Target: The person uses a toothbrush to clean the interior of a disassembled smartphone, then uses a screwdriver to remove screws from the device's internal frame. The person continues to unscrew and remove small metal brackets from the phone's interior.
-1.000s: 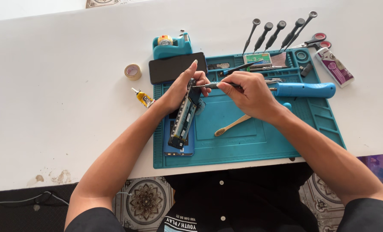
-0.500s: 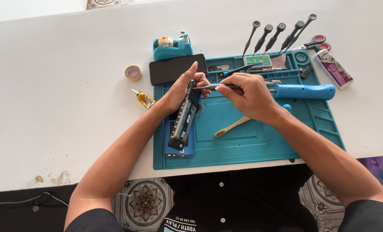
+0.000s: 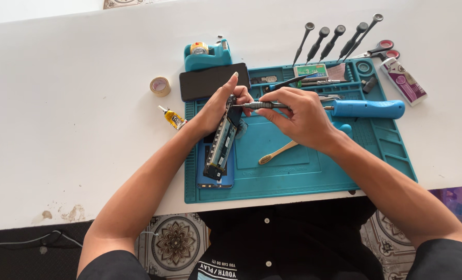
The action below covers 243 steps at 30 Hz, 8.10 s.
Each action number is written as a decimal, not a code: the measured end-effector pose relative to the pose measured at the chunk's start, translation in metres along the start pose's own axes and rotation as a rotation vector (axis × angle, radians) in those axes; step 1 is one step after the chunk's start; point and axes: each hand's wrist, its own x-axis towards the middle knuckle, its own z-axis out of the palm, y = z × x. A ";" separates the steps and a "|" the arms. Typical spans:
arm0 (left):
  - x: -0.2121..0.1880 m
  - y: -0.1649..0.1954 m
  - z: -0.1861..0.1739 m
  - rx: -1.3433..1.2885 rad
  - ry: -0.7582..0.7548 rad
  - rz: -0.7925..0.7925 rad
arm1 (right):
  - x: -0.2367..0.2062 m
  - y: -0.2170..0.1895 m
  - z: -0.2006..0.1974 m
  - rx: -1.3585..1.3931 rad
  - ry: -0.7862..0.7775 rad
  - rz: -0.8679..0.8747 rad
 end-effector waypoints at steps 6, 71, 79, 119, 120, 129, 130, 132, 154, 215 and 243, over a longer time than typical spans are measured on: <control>0.002 -0.001 0.000 0.046 -0.011 0.027 | -0.001 0.002 -0.002 0.051 0.091 0.014; 0.000 0.008 0.005 -0.193 0.065 0.065 | 0.002 0.004 -0.007 0.011 0.234 0.090; 0.001 0.006 0.005 -0.194 0.053 0.079 | 0.002 0.004 -0.008 0.017 0.226 0.118; 0.000 0.007 0.004 -0.173 0.060 0.076 | 0.002 0.007 -0.008 0.025 0.218 0.125; 0.000 0.007 0.004 -0.183 0.057 0.075 | 0.002 0.007 -0.007 0.025 0.219 0.138; 0.002 0.005 0.004 -0.172 0.074 0.074 | 0.002 0.008 -0.007 0.028 0.221 0.115; 0.002 0.005 0.003 -0.175 0.070 0.073 | 0.002 0.007 -0.007 0.027 0.220 0.122; 0.001 0.004 0.003 -0.183 0.062 0.071 | 0.002 0.007 -0.008 0.026 0.219 0.137; 0.001 0.001 0.003 -0.160 0.045 0.078 | 0.001 0.010 -0.009 0.026 0.189 0.096; -0.023 0.036 0.029 -0.498 0.352 0.211 | -0.009 0.028 -0.009 0.459 0.435 -0.012; -0.020 0.017 0.044 -0.673 0.097 -0.006 | -0.012 0.003 0.009 0.283 0.141 -0.101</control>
